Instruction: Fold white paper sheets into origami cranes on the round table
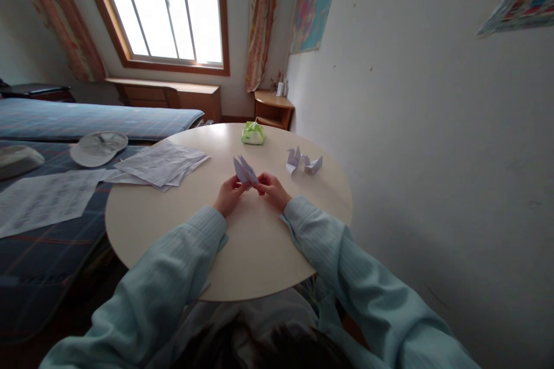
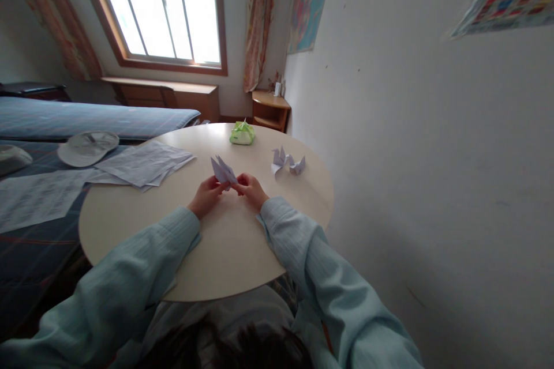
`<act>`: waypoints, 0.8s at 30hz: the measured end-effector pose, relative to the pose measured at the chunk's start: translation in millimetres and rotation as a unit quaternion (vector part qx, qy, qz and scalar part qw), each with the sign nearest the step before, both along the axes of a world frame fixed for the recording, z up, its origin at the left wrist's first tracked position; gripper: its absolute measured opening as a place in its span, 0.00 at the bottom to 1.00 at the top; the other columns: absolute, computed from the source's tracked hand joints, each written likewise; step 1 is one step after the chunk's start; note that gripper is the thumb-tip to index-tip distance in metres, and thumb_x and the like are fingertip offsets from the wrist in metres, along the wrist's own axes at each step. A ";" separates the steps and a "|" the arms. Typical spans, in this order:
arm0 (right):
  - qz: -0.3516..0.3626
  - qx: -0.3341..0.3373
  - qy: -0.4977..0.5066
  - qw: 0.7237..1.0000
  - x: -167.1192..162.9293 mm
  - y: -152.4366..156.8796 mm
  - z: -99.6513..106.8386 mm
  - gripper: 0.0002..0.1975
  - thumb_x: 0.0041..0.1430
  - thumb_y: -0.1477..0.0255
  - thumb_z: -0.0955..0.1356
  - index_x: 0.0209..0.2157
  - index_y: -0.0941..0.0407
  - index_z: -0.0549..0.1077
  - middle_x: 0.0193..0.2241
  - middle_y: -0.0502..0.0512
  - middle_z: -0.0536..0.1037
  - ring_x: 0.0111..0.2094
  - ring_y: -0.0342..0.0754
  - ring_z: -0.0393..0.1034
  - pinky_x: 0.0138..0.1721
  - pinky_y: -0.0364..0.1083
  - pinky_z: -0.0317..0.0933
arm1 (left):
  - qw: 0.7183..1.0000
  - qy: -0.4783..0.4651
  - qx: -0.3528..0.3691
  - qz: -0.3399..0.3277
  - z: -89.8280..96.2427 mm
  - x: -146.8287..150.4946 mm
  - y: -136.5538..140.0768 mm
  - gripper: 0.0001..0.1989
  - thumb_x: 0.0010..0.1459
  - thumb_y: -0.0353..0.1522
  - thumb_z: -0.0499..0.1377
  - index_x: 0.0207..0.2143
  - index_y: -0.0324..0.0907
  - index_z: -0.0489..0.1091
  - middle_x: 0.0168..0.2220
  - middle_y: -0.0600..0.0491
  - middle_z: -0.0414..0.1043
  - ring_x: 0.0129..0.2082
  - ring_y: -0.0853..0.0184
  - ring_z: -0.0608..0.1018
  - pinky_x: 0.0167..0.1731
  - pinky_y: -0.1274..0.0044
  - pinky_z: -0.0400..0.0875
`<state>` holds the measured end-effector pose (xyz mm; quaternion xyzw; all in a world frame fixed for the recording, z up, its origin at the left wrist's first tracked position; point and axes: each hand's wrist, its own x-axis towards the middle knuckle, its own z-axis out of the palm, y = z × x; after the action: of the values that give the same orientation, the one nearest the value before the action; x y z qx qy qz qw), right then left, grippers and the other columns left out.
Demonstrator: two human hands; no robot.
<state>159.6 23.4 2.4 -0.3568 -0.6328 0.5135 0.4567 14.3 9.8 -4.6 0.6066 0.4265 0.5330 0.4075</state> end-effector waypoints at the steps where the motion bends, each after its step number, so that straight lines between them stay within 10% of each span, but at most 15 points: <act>1: 0.000 0.001 0.000 1.000 0.0 0.1 -0.1 0.16 0.37 0.62 0.70 0.22 0.58 0.61 0.14 0.43 0.64 0.17 0.36 0.57 0.20 0.39 0.50 | 1.000 -0.002 -0.001 -0.001 -0.3 -0.1 0.2 0.18 0.41 0.41 0.60 0.32 0.36 0.69 0.24 0.53 0.69 0.24 0.71 0.70 0.25 0.79 0.62; 24: 0.001 0.000 -0.004 1.000 -0.6 -1.1 1.8 0.18 0.37 0.60 0.69 0.22 0.58 0.60 0.14 0.42 0.63 0.16 0.36 0.56 0.20 0.39 0.50 | 1.000 -0.003 -0.018 0.017 2.2 0.5 -1.0 0.17 0.40 0.40 0.60 0.29 0.37 0.63 0.26 0.54 0.67 0.23 0.72 0.71 0.23 0.79 0.63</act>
<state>159.0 22.3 4.2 -0.3584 -0.6352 0.5119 0.4539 14.8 8.7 -2.5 0.5903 0.4454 0.5336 0.4104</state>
